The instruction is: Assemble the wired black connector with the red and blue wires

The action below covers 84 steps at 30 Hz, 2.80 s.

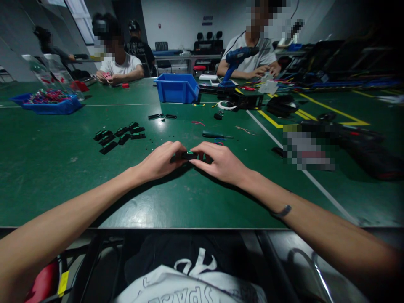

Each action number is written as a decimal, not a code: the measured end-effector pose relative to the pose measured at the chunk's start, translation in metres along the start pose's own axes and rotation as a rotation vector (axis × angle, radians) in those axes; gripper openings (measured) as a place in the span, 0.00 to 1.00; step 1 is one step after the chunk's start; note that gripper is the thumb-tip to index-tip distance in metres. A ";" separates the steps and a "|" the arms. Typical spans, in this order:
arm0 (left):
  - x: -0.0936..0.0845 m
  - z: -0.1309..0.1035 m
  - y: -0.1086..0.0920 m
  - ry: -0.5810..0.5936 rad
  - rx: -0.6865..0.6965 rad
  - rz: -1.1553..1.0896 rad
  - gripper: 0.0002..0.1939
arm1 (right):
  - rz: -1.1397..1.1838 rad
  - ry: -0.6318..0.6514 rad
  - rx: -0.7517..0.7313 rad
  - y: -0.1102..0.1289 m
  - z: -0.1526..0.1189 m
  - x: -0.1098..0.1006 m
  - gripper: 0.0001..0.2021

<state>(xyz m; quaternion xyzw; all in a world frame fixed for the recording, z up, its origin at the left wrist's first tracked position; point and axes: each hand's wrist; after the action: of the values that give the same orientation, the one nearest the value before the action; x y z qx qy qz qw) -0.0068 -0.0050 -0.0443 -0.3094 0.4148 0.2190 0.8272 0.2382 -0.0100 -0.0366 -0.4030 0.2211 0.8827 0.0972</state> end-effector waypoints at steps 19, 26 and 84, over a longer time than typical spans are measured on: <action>-0.003 0.001 0.000 -0.056 0.103 -0.059 0.13 | 0.070 -0.077 -0.029 0.004 0.001 -0.001 0.10; -0.003 0.000 -0.001 -0.046 0.089 -0.083 0.11 | 0.093 -0.078 0.000 0.005 0.002 -0.002 0.09; 0.002 0.003 -0.002 0.121 0.105 0.075 0.06 | 0.232 0.037 0.148 -0.008 0.003 0.005 0.08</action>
<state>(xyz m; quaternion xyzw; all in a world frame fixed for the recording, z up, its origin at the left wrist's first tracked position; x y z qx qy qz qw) -0.0033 -0.0044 -0.0437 -0.2625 0.4862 0.2087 0.8069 0.2357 -0.0022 -0.0415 -0.3826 0.3323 0.8618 0.0200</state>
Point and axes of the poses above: each hand's wrist, its own z-axis towards the middle knuckle, its own x-axis out of the palm, y = z × x, and after that the axes turned 6 degrees about -x, right-handed
